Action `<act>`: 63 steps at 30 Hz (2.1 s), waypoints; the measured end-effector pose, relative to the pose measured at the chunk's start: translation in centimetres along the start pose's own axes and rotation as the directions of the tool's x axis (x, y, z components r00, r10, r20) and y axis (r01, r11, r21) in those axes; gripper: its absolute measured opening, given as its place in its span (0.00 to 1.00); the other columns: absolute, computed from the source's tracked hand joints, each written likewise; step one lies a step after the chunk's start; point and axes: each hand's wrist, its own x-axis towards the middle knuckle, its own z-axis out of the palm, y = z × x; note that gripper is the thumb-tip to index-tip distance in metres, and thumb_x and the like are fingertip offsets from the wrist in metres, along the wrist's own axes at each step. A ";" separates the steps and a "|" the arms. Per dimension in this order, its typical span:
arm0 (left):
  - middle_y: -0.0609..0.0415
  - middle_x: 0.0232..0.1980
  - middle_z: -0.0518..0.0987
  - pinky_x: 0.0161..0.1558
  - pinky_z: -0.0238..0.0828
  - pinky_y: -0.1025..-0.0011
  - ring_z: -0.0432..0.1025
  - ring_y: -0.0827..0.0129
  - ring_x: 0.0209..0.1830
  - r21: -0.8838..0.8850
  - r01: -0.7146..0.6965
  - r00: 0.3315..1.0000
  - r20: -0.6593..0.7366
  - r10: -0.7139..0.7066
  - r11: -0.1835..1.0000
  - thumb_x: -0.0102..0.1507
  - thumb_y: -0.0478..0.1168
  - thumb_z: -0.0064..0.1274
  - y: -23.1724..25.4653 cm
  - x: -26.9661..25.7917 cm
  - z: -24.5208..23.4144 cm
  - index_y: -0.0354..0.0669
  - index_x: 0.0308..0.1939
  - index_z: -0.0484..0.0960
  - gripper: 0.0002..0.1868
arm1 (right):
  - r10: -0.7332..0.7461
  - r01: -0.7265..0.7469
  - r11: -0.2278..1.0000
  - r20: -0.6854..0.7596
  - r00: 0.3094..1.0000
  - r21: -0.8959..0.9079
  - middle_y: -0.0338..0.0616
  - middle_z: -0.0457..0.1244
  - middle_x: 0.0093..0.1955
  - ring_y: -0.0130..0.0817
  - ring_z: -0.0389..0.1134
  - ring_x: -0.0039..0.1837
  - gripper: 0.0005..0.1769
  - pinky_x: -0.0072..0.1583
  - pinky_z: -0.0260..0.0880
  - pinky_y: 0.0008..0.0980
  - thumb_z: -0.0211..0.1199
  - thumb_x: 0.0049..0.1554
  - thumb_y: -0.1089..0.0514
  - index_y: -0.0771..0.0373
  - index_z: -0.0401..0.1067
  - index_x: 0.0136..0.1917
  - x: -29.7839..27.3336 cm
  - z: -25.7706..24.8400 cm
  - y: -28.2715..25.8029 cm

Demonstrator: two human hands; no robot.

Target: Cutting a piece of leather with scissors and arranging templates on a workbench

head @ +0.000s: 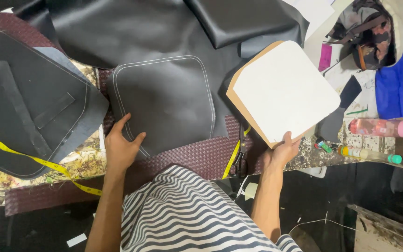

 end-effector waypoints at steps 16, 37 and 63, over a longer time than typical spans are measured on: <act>0.37 0.60 0.79 0.65 0.62 0.53 0.69 0.44 0.66 -0.015 0.092 0.995 0.041 -0.091 0.996 0.53 0.43 0.70 -0.6 0.9 -0.7 0.46 0.64 0.81 0.34 | -0.079 0.108 0.983 -0.186 0.979 0.149 0.60 0.50 0.81 0.54 0.51 0.81 0.31 0.77 0.53 0.55 0.54 0.69 0.64 0.58 0.48 0.82 -3.7 3.6 -6.6; 0.38 0.53 0.83 0.56 0.72 0.54 0.77 0.45 0.56 -0.149 0.066 0.994 0.091 -0.053 0.987 0.53 0.43 0.69 -0.7 1.8 0.1 0.46 0.60 0.84 0.30 | 0.170 -0.186 0.957 0.090 0.981 0.221 0.53 0.58 0.75 0.51 0.62 0.75 0.29 0.73 0.65 0.55 0.59 0.66 0.61 0.52 0.57 0.77 -0.7 3.3 0.1; 0.40 0.50 0.85 0.51 0.76 0.65 0.76 0.67 0.49 -0.580 0.104 0.983 0.184 0.005 0.808 0.49 0.31 0.71 7.9 -0.6 -2.4 0.37 0.60 0.84 0.33 | 0.411 -0.304 0.909 0.503 0.760 -0.284 0.63 0.63 0.65 0.53 0.64 0.69 0.19 0.68 0.65 0.53 0.62 0.62 0.64 0.70 0.67 0.65 -1.4 3.8 2.6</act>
